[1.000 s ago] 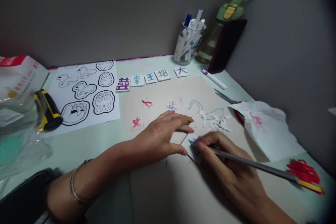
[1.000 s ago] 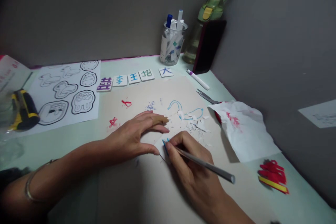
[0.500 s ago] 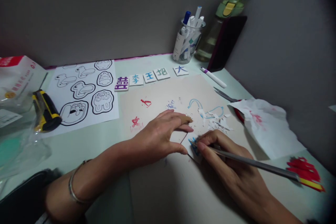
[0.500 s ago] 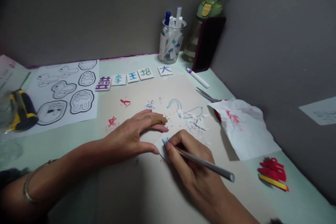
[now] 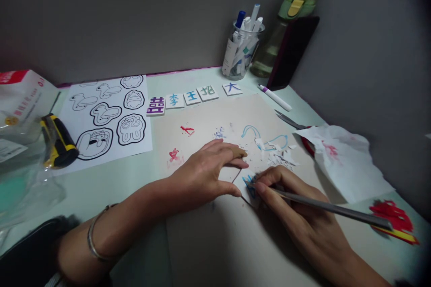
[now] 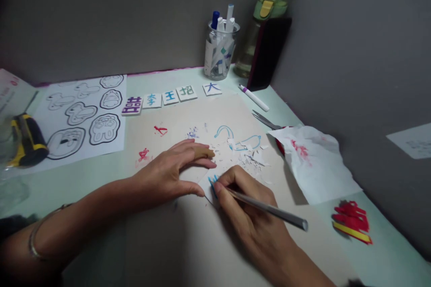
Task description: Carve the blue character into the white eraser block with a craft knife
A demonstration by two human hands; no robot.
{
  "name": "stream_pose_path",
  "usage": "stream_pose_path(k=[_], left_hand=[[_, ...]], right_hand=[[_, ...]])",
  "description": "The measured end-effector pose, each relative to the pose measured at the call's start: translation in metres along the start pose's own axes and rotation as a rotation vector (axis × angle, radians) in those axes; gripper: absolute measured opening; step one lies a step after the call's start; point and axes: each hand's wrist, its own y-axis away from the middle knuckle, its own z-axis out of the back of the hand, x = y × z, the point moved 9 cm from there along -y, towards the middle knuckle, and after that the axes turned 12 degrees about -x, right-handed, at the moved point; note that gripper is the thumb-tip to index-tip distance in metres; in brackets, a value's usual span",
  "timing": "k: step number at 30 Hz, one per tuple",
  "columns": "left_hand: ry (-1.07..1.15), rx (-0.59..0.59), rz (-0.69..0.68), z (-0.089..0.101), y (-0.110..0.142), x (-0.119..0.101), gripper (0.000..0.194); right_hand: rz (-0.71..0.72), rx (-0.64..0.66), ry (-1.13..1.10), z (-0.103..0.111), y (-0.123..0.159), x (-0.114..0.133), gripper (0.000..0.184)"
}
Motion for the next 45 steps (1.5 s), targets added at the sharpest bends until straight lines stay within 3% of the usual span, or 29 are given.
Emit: stream_pose_path(k=[45], left_hand=[[-0.024,0.031,0.075,-0.0008,-0.0014,0.0016,0.055]], right_hand=[[-0.047,0.091,-0.028,-0.0002,0.0014,-0.0005,0.026]])
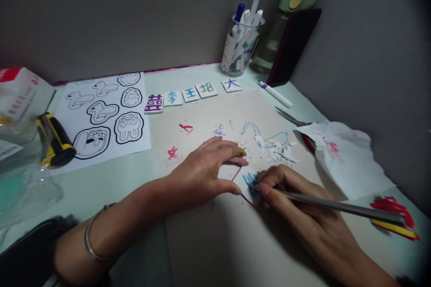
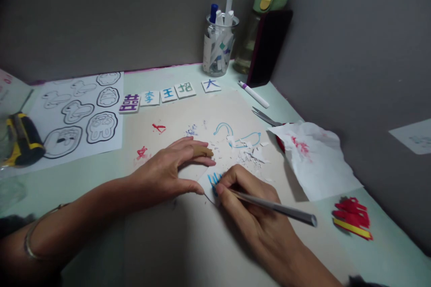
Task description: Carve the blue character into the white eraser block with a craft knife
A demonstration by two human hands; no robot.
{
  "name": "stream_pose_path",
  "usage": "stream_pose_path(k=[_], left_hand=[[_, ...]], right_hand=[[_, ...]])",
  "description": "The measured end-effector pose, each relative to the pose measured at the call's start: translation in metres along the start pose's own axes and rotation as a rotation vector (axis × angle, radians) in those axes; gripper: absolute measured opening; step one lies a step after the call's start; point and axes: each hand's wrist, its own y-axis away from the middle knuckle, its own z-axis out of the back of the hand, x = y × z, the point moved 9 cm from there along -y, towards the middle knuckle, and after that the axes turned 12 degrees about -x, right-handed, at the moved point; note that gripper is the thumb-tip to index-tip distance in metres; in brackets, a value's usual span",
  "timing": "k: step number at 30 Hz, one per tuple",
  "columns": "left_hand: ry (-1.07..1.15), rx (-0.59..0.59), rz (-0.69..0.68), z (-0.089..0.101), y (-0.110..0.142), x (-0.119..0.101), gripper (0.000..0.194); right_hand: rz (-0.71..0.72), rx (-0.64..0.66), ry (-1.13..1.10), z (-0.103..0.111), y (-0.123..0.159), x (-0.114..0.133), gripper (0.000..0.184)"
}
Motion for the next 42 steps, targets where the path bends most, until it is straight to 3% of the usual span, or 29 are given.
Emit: stream_pose_path(k=[19,42], left_hand=[[-0.023,0.006,0.017,-0.001,0.000,0.000,0.053],[-0.045,0.009,-0.002,-0.001,0.000,0.000,0.054]], right_hand=[[-0.019,0.036,-0.033,-0.001,0.002,-0.004,0.028],[-0.128,-0.047,-0.102,0.004,0.001,-0.014,0.030]])
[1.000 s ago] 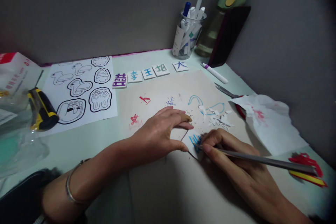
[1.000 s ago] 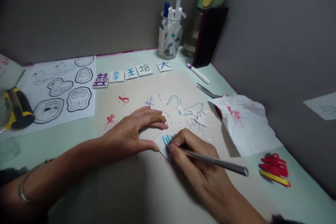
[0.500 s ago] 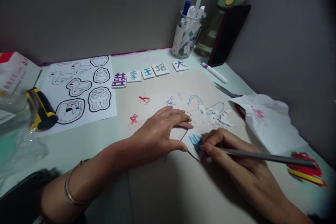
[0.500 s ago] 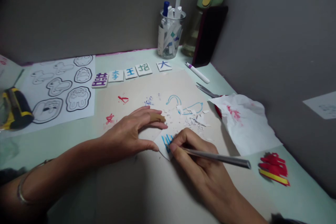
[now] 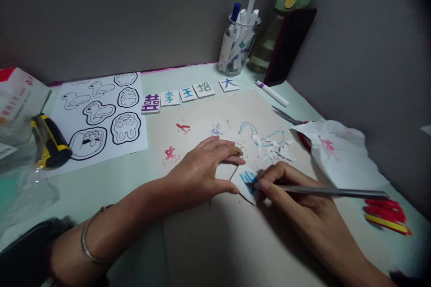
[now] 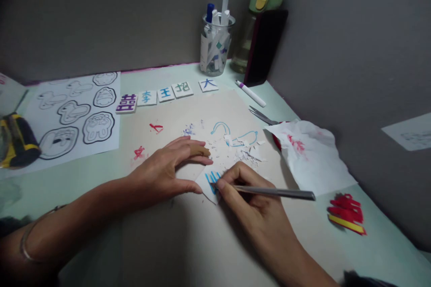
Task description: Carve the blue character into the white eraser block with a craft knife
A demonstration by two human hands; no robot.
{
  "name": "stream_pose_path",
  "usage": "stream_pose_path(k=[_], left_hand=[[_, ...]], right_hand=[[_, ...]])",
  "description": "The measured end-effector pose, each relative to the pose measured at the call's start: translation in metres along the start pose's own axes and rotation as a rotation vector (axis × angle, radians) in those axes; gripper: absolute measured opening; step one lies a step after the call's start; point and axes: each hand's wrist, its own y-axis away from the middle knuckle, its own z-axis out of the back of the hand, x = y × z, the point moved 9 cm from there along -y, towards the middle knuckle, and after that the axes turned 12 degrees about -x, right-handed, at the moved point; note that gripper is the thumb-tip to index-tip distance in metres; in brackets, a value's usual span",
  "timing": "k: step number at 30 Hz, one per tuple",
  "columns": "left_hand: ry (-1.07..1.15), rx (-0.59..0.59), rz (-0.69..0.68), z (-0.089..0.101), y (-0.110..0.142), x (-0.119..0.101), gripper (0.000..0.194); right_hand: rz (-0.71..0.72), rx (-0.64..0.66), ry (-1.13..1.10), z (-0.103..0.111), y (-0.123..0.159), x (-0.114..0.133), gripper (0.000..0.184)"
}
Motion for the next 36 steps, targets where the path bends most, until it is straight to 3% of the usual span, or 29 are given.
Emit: stream_pose_path(k=[11,36], left_hand=[[-0.034,0.000,-0.014,0.0000,0.0010,-0.0004,0.054],[0.017,-0.021,-0.006,0.0009,0.0011,-0.0013,0.054]], right_hand=[[0.030,-0.039,0.032,0.0000,0.0010,0.0048,0.026],[-0.018,0.105,0.057,-0.0046,0.0015,-0.0021,0.029]])
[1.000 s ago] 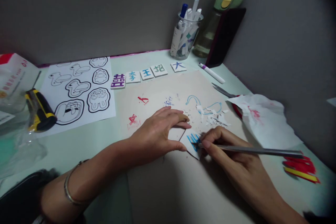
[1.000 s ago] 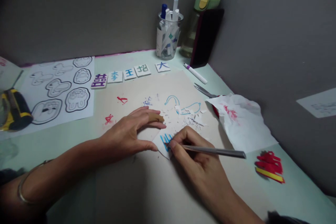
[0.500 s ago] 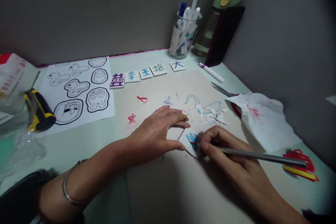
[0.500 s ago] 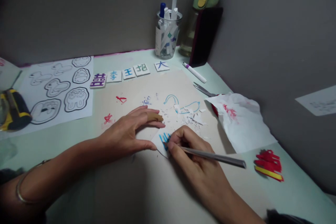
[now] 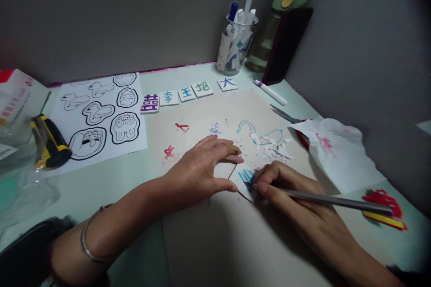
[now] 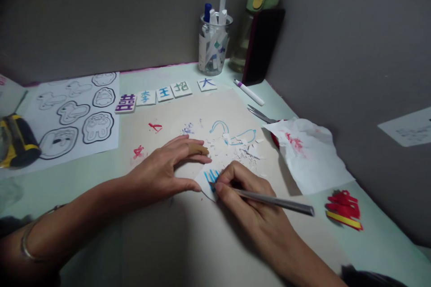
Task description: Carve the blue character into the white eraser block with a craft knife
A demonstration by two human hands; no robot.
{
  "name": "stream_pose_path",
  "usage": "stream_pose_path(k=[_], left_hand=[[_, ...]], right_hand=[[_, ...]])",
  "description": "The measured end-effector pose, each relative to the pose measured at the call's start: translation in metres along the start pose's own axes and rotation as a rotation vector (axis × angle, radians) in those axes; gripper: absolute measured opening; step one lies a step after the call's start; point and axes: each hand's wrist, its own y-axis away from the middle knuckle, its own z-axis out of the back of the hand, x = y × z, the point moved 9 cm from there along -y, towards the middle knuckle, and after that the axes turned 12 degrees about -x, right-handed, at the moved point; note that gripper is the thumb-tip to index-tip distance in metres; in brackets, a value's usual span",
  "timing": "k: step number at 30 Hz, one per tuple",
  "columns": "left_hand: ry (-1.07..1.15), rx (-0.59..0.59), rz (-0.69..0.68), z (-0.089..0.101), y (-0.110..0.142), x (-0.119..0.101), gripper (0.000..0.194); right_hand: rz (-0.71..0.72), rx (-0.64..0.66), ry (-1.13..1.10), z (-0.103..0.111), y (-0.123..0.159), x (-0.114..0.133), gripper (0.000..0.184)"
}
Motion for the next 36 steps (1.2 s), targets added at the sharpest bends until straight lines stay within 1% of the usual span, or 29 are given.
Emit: stream_pose_path(k=[3,11,24,29,36], left_hand=[[-0.001,0.001,0.003,-0.0002,0.0004,0.0002,0.057],[-0.009,0.003,0.024,-0.0005,-0.0005,0.0000,0.057],[-0.008,-0.015,-0.009,0.0010,0.0001,-0.0004,0.054],[-0.006,-0.013,0.001,0.0010,0.0004,0.0007,0.054],[-0.021,-0.009,-0.003,0.0000,0.0010,0.0006,0.054]], right_hand=[[-0.003,0.009,-0.008,0.0006,0.0016,-0.0009,0.029],[0.022,0.014,-0.027,0.0002,0.0003,-0.0008,0.029],[0.008,0.063,-0.026,0.0002,0.0043,0.0003,0.029],[0.004,0.065,-0.031,0.0008,0.0049,-0.0004,0.029],[0.057,0.081,-0.056,0.0003,0.0047,0.0045,0.028]])
